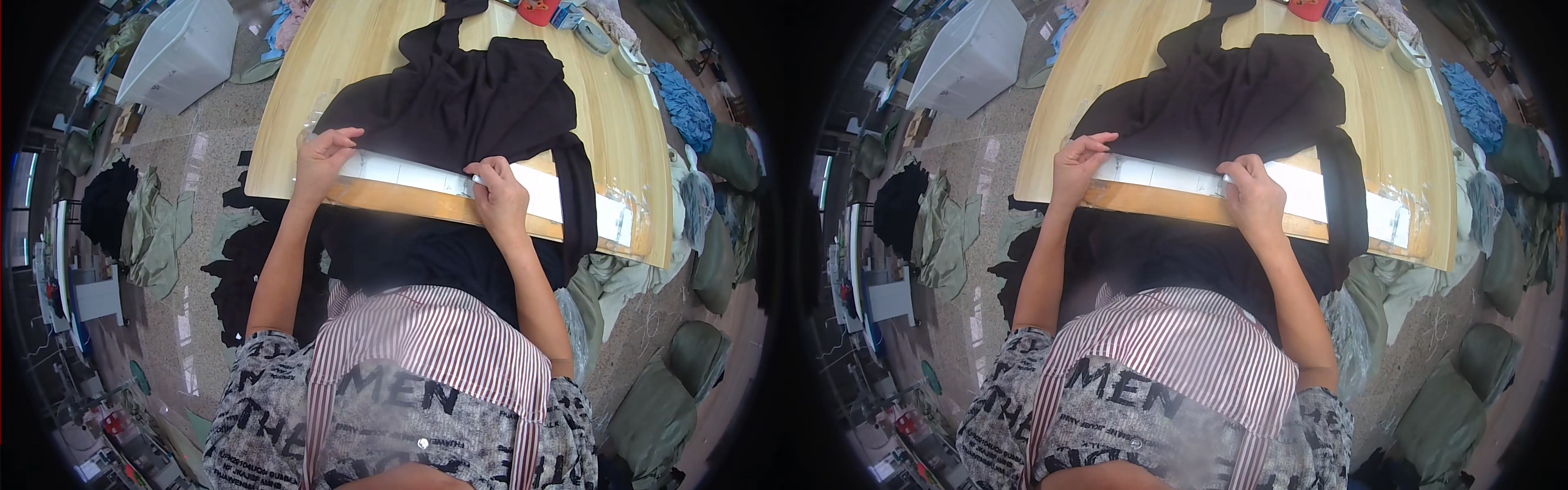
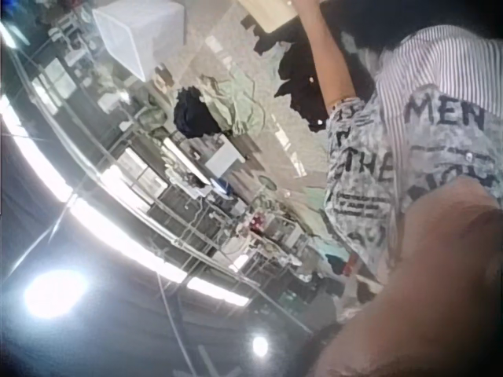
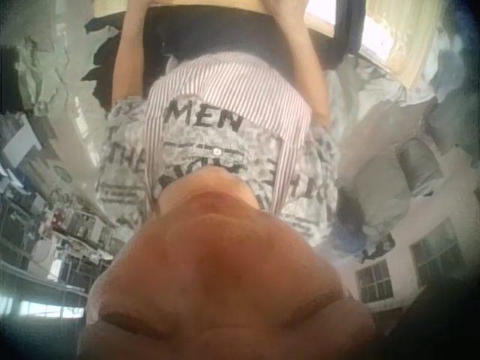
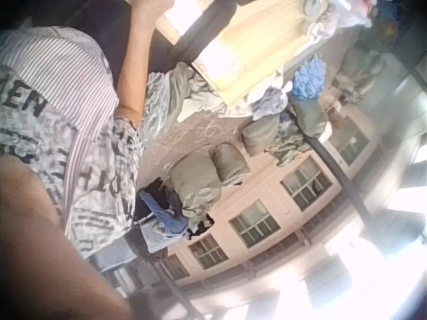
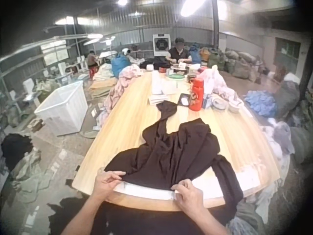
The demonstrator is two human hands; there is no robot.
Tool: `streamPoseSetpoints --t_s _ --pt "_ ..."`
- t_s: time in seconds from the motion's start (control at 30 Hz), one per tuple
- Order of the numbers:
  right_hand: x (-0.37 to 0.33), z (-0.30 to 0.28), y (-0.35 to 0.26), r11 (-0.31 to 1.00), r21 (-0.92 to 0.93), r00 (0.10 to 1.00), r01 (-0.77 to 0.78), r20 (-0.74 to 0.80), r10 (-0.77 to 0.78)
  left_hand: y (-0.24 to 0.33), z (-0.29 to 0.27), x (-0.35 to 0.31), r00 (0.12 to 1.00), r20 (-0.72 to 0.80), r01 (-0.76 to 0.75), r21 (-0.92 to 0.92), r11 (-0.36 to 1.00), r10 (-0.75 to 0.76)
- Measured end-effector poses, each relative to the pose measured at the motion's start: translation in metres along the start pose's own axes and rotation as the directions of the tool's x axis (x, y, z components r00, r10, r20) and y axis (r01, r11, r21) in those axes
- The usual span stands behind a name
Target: Marking specific points on black garments using a white marker and a transparent guide template.
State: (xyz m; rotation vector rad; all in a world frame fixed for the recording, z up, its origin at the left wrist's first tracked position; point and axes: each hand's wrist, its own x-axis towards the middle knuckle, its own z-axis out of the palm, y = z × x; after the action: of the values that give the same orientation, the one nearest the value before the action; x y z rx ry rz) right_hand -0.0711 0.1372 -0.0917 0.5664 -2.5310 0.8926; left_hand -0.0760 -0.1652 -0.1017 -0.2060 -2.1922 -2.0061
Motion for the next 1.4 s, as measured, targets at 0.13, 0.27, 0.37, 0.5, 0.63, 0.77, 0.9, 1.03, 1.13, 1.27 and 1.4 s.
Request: streamPoseSetpoints --t_s 0.13,0.27,0.37,0.5,0.63,0.77,0.9,1.03,1.13,1.27,1.4 --pt "-0.001 0.000 -0.002 1.000 -0.005 1.000 -0.025 -0.007 0.025 -0.003 0.002 0.000 1.000 -0.010 -0.028 -0.041 0.999 0.027" --pt "0.000 -0.001 -0.001 1.000 -0.009 1.000 0.003 -0.024 -0.003 -0.010 0.003 -0.005 0.996 -0.024 -0.088 -0.019 0.996 0.087" --pt "0.001 -0.004 0.002 0.998 -0.058 0.999 0.038 -0.037 -0.040 -0.010 0.003 -0.007 0.988 0.018 -0.154 0.136 0.979 0.153" --pt "0.003 -0.004 0.008 0.993 -0.088 0.996 0.074 -0.031 -0.077 0.002 0.007 -0.014 0.937 0.025 -0.259 0.721 0.643 0.349" --pt "0.006 -0.001 0.005 0.990 -0.085 0.993 0.110 -0.031 -0.113 0.012 0.043 -0.039 0.873 -0.017 -0.304 0.764 0.570 0.488" --pt "0.003 -0.003 0.007 0.990 -0.094 0.994 0.109 -0.001 -0.110 0.028 0.116 -0.037 0.898 0.285 -0.435 0.681 0.589 0.334" --pt "0.002 -0.009 0.008 0.994 -0.058 0.995 0.093 0.043 -0.091 0.029 0.137 -0.039 0.930 0.318 -0.366 0.753 0.547 0.184" --pt "0.005 -0.019 0.007 0.994 0.109 0.995 0.020 0.096 -0.030 0.031 0.132 -0.044 0.899 0.405 -0.432 0.757 0.490 0.167" --pt "0.016 -0.024 -0.003 0.877 0.467 0.992 -0.116 0.003 0.129 0.031 0.131 -0.045 0.901 0.412 -0.420 0.744 0.520 0.138" --pt "0.018 0.001 -0.005 0.627 0.665 0.908 -0.407 0.218 0.358 0.034 0.138 -0.046 0.932 0.341 -0.355 0.782 0.513 0.126" --pt "0.012 0.010 -0.005 0.748 0.523 0.912 -0.410 0.230 0.339 0.033 0.137 -0.046 0.942 0.320 -0.323 0.792 0.518 0.100"
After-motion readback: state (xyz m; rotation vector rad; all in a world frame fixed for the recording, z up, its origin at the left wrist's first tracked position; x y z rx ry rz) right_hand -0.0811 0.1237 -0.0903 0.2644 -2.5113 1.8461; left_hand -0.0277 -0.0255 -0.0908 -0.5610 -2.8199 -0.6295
